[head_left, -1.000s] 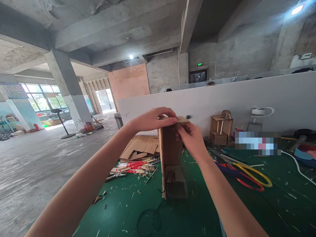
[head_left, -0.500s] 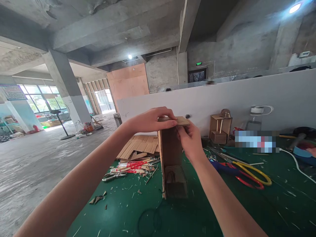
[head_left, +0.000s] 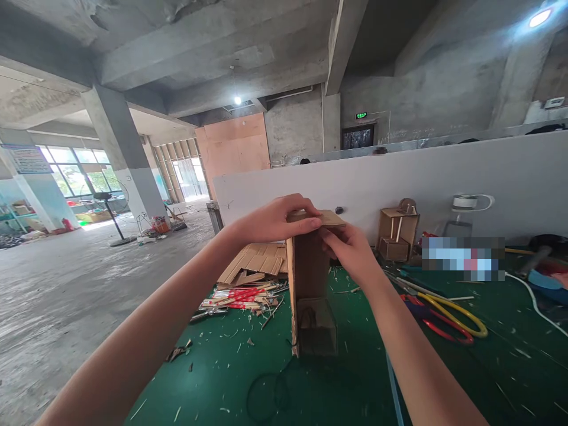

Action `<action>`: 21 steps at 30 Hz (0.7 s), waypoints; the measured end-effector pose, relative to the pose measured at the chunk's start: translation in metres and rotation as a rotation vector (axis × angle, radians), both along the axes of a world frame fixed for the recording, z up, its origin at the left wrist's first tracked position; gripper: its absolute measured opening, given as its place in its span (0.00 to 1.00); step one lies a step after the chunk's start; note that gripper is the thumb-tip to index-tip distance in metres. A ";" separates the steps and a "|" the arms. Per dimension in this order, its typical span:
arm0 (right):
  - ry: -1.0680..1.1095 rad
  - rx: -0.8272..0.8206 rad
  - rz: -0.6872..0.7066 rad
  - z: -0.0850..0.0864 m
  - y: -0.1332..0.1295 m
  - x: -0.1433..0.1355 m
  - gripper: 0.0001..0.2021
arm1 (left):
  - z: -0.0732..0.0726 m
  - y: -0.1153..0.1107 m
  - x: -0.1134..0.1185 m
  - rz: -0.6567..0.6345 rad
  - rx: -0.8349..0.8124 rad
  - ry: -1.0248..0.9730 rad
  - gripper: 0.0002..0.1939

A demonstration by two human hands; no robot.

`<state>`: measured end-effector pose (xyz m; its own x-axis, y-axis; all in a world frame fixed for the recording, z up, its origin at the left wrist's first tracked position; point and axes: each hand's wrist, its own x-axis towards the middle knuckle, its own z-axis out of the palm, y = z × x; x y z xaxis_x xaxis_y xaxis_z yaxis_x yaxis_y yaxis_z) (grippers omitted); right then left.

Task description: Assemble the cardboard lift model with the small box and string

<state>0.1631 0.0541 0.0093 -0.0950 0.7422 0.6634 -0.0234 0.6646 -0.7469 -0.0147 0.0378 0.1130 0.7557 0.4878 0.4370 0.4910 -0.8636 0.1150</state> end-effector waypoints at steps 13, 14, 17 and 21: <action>-0.780 0.022 -0.315 0.033 -0.058 0.015 0.13 | -0.020 0.016 -0.017 -0.226 -0.001 -0.218 0.20; -0.764 0.048 -0.314 0.032 -0.059 0.010 0.12 | -0.020 0.016 -0.017 -0.234 0.001 -0.226 0.19; -0.653 0.140 -0.474 0.024 -0.053 -0.014 0.14 | -0.022 0.016 -0.018 -0.240 -0.005 -0.244 0.19; -0.487 0.175 -0.568 0.013 -0.038 -0.042 0.14 | -0.026 0.016 -0.017 -0.239 -0.029 -0.258 0.23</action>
